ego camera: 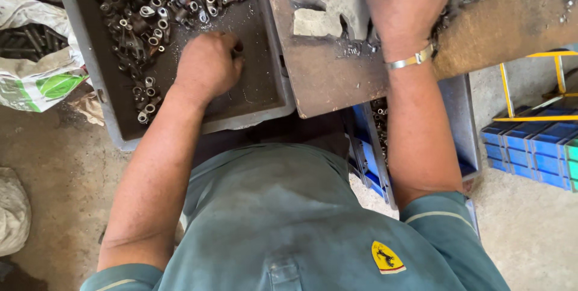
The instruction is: The person repeatedly picks small metal parts from a tray, presses them against a grinding wheel to deburr edges, and places them into a bin below. The process is continuous and repetitive throughout the clip.
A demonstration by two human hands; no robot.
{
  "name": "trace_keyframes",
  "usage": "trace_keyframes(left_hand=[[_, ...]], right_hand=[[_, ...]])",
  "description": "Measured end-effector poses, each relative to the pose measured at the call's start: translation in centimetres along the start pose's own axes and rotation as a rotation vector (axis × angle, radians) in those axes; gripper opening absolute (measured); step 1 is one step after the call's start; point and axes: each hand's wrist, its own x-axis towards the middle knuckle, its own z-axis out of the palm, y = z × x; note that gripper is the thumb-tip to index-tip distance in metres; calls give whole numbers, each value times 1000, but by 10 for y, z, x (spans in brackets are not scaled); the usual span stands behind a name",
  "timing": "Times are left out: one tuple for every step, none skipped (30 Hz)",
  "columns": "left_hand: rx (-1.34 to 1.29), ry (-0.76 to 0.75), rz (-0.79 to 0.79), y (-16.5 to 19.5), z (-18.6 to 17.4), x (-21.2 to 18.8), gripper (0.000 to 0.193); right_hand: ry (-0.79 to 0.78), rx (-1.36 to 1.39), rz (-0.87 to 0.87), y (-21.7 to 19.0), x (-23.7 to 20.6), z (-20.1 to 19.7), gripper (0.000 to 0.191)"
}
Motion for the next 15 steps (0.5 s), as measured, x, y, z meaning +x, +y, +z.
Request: trace_keyframes(left_hand=[[5,-18,-8,0,0,2,25],[13,-31,-25,0,-1,3,26],[8,-67,-57,0,-2,6,23],[3,-109,-93,1,-1,10,21],[-3,-153,-131,1,-1,13,20],[1,-174,-122,3,1,17,21],[4,-193,-108,5,3,19,23],[4,-174,-83,7,4,21,22],[3,-159,-50,8,7,21,21],[-3,-142,-7,11,8,20,21],[-32,-87,19,12,10,21,23],[-56,-22,50,12,10,21,25],[-75,47,81,11,8,26,27],[-25,171,143,8,6,36,30],[18,280,197,2,1,48,33]], right_hand=[[-50,1,39,0,1,-1,61],[9,84,-43,0,4,-3,56],[66,180,-122,-1,6,-3,52],[118,281,-196,-5,6,-3,48],[109,288,-189,-9,6,-3,43],[103,294,-182,-14,6,-2,39],[94,281,-197,-19,6,-1,37],[86,268,-213,-22,7,-1,35],[70,234,-244,-25,5,-1,35],[70,243,-286,-23,3,-6,36],[69,252,-327,-21,0,-9,37],[92,313,-386,-16,-9,-16,38],[119,375,-447,-9,-16,-22,39],[115,422,-334,-1,-25,-26,36],[95,472,-214,5,-38,-31,34]])
